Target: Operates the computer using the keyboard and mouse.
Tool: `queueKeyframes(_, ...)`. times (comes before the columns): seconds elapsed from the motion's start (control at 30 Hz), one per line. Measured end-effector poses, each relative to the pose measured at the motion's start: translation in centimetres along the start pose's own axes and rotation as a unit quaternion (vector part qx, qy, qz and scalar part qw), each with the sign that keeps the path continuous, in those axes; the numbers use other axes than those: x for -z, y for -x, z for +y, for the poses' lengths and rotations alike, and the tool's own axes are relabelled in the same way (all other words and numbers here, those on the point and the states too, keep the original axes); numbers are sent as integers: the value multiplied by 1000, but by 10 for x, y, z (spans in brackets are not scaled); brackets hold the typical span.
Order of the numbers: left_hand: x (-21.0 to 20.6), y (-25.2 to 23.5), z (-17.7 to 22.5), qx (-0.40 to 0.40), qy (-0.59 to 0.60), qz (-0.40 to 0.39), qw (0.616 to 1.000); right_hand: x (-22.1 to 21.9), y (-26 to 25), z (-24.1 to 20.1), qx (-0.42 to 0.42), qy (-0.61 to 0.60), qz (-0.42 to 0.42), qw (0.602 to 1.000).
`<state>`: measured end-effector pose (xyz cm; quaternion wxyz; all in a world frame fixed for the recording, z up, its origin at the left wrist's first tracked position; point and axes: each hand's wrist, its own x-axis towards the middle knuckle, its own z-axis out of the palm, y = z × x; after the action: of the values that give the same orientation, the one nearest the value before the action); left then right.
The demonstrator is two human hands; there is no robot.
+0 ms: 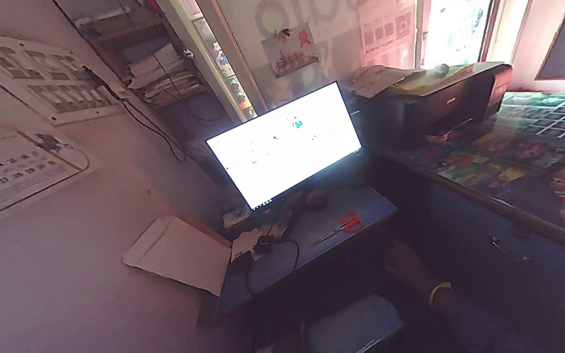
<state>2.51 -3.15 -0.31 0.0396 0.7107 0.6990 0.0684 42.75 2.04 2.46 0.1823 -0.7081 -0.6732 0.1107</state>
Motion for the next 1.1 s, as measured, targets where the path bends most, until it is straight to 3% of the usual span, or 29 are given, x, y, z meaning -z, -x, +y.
queueKeyframes(0.47,0,-1,-2,-2,31,8,999,-2,-2,3,3,-3,-5,1000)
queueKeyframes(0.7,-3,2,0,-41,12,124,991,-2,-2,2,2,13,-6,1000)
queueKeyframes(0.8,8,-3,10,-35,44,84,995,-3,-4,2,3,15,0,1000)
queueKeyframes(0.9,5,-8,18,-96,79,80,989,-3,-5,4,11,19,5,1000)
queueKeyframes(1.1,19,-11,69,-148,97,-8,984,-3,-6,2,20,27,3,999)
